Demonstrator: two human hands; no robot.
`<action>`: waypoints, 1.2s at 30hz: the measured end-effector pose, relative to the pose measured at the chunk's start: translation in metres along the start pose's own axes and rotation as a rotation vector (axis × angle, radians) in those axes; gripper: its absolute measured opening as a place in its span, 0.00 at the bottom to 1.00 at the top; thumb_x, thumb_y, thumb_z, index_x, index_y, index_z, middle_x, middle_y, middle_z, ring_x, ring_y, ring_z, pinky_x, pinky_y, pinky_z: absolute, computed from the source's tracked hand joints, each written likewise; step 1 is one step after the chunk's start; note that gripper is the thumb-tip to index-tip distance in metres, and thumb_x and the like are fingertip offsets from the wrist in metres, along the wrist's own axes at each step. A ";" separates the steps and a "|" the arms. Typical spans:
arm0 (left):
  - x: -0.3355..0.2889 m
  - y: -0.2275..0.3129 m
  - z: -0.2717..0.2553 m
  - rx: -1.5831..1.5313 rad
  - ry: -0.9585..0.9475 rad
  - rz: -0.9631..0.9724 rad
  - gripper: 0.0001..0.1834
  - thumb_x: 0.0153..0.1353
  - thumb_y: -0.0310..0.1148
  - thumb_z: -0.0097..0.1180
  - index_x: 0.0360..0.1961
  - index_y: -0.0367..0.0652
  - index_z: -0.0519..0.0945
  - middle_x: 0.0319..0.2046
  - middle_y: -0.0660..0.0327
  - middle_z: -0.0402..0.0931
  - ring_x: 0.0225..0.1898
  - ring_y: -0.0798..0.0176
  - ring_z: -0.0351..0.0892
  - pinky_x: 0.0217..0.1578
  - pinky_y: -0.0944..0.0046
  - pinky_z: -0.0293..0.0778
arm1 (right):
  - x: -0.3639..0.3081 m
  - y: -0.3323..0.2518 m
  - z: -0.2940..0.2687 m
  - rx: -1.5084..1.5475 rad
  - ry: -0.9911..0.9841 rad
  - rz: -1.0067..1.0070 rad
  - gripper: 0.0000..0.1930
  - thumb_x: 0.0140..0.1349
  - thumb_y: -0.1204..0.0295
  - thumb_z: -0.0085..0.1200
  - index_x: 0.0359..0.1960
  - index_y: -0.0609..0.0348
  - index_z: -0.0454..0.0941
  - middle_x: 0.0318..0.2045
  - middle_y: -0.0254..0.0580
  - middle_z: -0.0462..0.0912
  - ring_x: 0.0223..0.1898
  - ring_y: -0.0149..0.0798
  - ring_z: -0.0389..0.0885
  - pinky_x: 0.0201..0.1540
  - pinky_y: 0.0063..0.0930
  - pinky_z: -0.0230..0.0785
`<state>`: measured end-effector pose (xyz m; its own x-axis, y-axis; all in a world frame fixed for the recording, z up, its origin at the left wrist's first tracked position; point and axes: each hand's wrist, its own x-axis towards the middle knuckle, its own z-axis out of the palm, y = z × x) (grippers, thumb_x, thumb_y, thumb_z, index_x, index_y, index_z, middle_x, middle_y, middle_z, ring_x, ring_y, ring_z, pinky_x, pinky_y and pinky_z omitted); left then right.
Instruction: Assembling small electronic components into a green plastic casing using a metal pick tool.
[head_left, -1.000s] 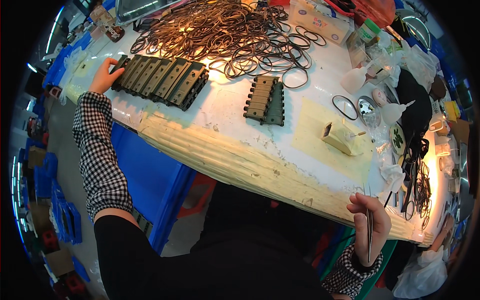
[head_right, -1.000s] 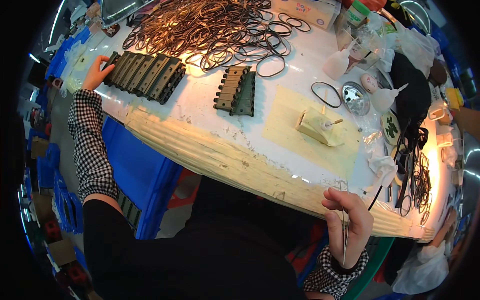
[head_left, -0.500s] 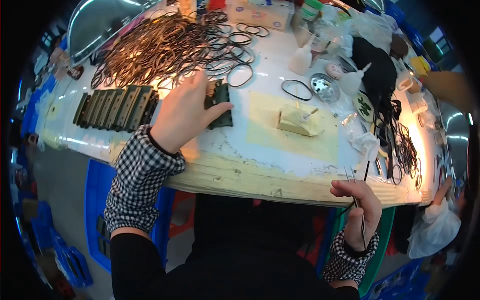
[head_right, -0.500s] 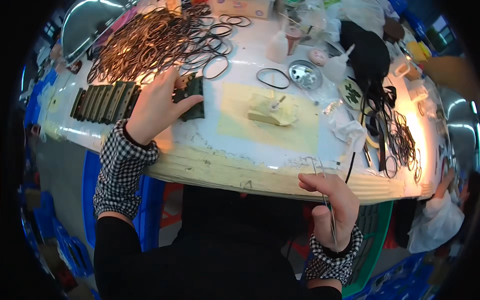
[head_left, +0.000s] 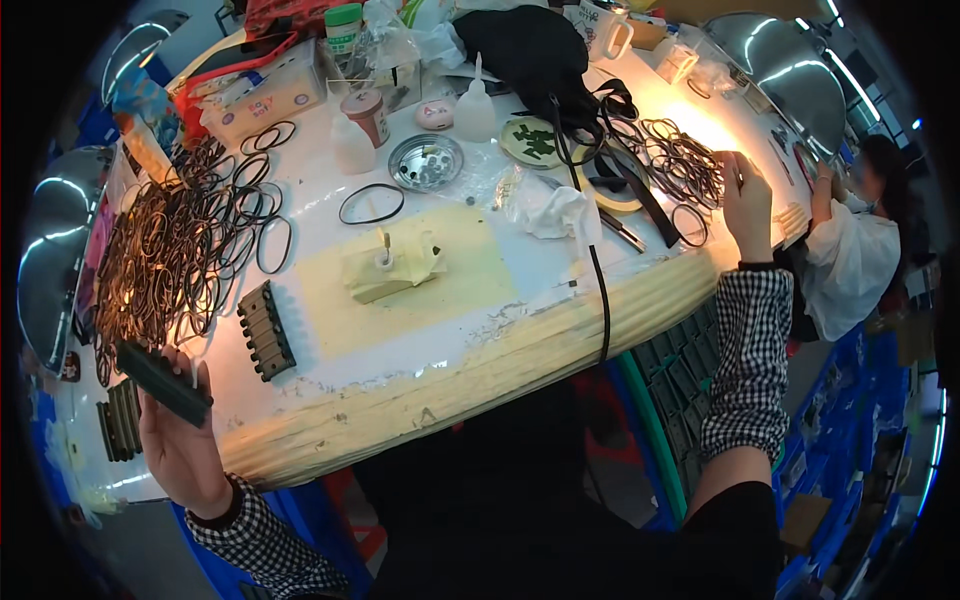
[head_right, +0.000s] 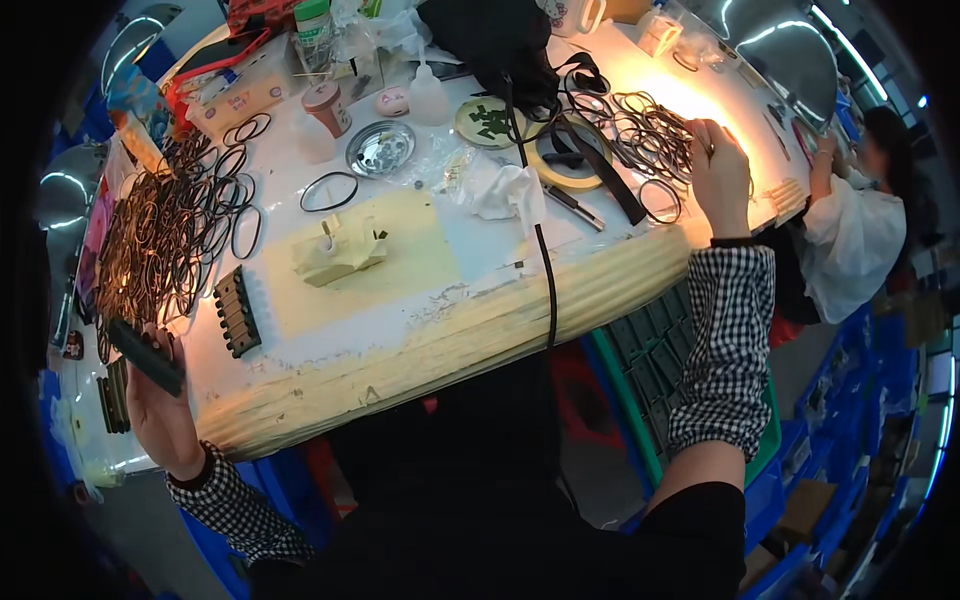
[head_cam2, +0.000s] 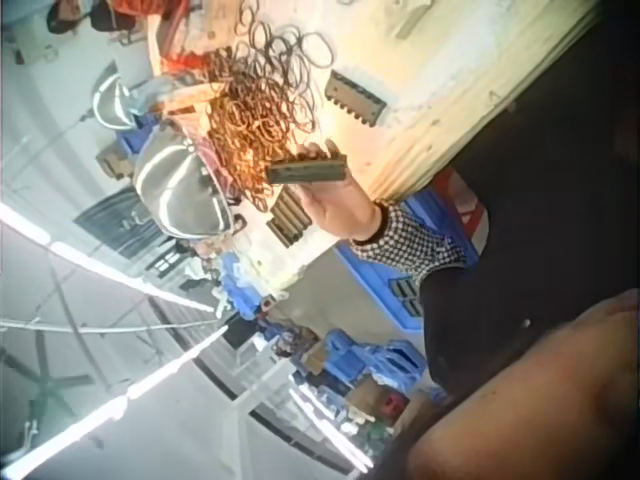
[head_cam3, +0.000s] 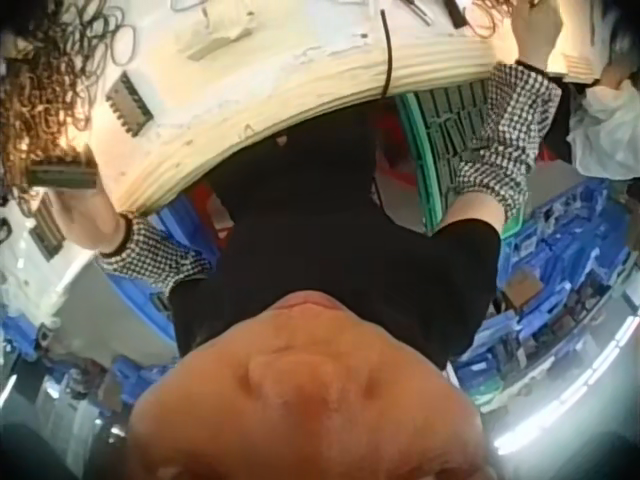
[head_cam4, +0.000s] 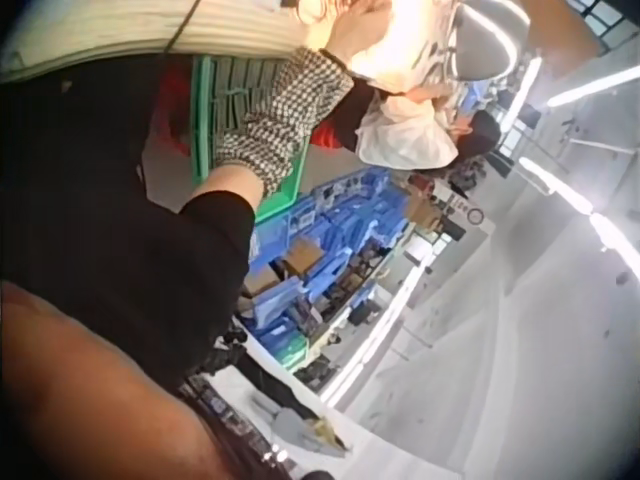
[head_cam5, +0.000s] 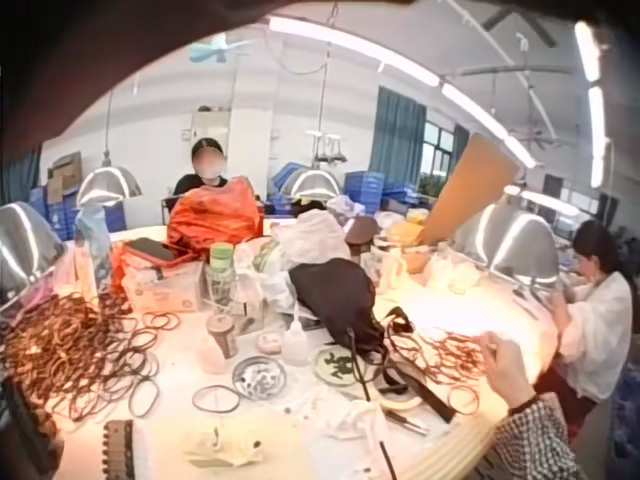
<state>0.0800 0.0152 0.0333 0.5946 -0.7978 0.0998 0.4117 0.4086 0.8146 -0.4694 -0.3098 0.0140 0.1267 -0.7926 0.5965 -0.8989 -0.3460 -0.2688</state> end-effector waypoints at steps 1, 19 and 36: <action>0.001 -0.009 0.001 -0.073 0.065 -0.048 0.26 0.73 0.40 0.38 0.67 0.38 0.56 0.54 0.51 0.67 0.53 0.59 0.71 0.55 0.59 0.70 | 0.011 0.016 0.004 -0.146 0.006 -0.035 0.14 0.68 0.63 0.49 0.42 0.60 0.81 0.30 0.47 0.83 0.29 0.42 0.81 0.36 0.31 0.71; -0.034 -0.041 -0.001 0.039 -0.134 -0.046 0.35 0.67 0.49 0.52 0.65 0.39 0.55 0.47 0.59 0.65 0.38 0.68 0.64 0.36 0.70 0.69 | 0.089 0.003 0.036 -0.399 0.062 -0.082 0.09 0.60 0.65 0.57 0.41 0.46 0.84 0.34 0.43 0.84 0.34 0.47 0.83 0.37 0.35 0.74; -0.054 -0.107 0.083 -0.263 -0.653 -0.501 0.46 0.64 0.66 0.39 0.64 0.31 0.60 0.66 0.38 0.52 0.39 0.68 0.71 0.40 0.68 0.76 | -0.064 -0.260 -0.016 0.718 -0.618 -0.453 0.07 0.51 0.77 0.59 0.33 0.65 0.82 0.25 0.49 0.83 0.28 0.48 0.81 0.32 0.32 0.72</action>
<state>-0.0537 -0.0222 -0.0122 -0.1830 -0.9733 0.1385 0.7136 -0.0346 0.6997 -0.2507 -0.1614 0.0575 0.7630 -0.5630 0.3175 -0.2795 -0.7303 -0.6233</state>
